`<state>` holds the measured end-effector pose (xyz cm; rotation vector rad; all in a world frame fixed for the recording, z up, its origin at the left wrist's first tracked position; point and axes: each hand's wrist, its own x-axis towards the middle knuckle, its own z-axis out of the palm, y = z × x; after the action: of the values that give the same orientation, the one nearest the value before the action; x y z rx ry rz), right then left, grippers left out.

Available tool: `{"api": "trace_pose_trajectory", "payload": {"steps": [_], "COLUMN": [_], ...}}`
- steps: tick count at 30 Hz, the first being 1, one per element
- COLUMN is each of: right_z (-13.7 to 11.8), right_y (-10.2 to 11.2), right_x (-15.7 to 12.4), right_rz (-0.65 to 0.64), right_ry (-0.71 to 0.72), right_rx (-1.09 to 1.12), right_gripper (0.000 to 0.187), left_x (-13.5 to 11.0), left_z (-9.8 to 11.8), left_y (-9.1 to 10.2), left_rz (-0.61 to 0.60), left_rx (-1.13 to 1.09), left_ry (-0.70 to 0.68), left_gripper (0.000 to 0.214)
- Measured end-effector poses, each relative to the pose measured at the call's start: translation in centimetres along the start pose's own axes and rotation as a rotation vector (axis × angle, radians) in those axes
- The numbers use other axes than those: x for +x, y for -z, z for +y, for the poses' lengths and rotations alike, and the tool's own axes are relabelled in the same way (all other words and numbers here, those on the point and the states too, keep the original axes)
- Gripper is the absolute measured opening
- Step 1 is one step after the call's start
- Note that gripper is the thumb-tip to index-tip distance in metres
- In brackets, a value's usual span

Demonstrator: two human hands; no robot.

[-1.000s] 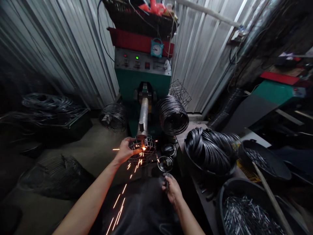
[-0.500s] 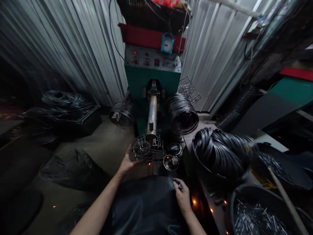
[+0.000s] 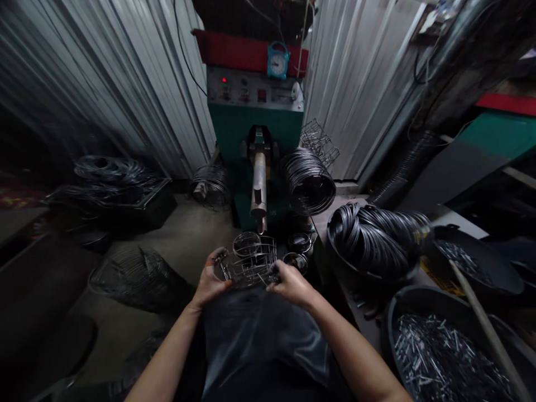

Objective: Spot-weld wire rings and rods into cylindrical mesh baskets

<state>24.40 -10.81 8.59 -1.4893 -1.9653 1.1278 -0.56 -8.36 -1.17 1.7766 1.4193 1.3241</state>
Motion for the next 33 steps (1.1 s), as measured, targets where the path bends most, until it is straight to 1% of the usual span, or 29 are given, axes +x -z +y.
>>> {"api": "trace_pose_trajectory", "payload": {"steps": [3, 5, 7, 9, 10, 11, 13, 15, 17, 19, 21, 26, 33], "right_z": [-1.3, -1.5, -1.3, -0.9, -0.6, -0.2, 0.6, 1.3, 1.8, 2.2, 2.6, 3.8, 4.7], "right_y": [-0.4, -1.0, -1.7, -2.4, -2.7, -2.8, -2.8, -2.2, -1.5, -1.0, -0.8, -1.5, -1.9], "right_x": [1.6, 2.1, 2.3, 2.2, 2.2, 2.1, 2.0, 2.0, 2.3, 2.8, 3.3, 4.7, 5.6], "right_rz": [-0.048, -0.025, 0.062, 0.171, 0.206, 0.214, 0.162, 0.075, 0.015, -0.019, -0.025, 0.006, 0.045], "right_ry": [-0.036, -0.048, -0.056, -0.046, -0.021, 0.022, 0.151, 0.278, 0.355, 0.388, 0.399, 0.435, 0.492], "right_rx": [-0.031, -0.084, -0.166, -0.249, -0.276, -0.284, -0.25, -0.216, -0.243, -0.299, -0.325, -0.315, -0.327], "right_gripper": [0.028, 0.029, 0.024, 0.018, 0.018, 0.018, 0.019, 0.02, 0.022, 0.029, 0.033, 0.023, 0.028], "left_x": [-0.7, -0.7, -0.5, -0.2, 0.0, 0.2, 0.5, 1.0, 1.4, 1.8, 2.3, 3.2, 4.0], "left_z": [2.3, 3.7, 4.9, 5.7, 5.9, 6.0, 5.8, 5.4, 5.0, 4.8, 4.6, 4.2, 2.3], "left_y": [0.1, -0.2, -0.6, -0.9, -1.0, -1.1, -1.1, -1.2, -1.3, -1.6, -1.8, -2.1, -2.1], "left_rz": [-0.064, -0.117, -0.155, -0.158, -0.154, -0.151, -0.155, -0.169, -0.171, -0.171, -0.182, -0.23, -0.227], "left_rx": [0.192, 0.305, 0.378, 0.416, 0.424, 0.429, 0.424, 0.401, 0.372, 0.353, 0.346, 0.334, 0.279], "left_ry": [-0.168, -0.237, -0.264, -0.253, -0.239, -0.221, -0.185, -0.158, -0.136, -0.122, -0.119, -0.138, -0.178], "left_gripper": [0.074, 0.071, 0.069, 0.067, 0.067, 0.066, 0.065, 0.064, 0.063, 0.064, 0.066, 0.067, 0.067]}}
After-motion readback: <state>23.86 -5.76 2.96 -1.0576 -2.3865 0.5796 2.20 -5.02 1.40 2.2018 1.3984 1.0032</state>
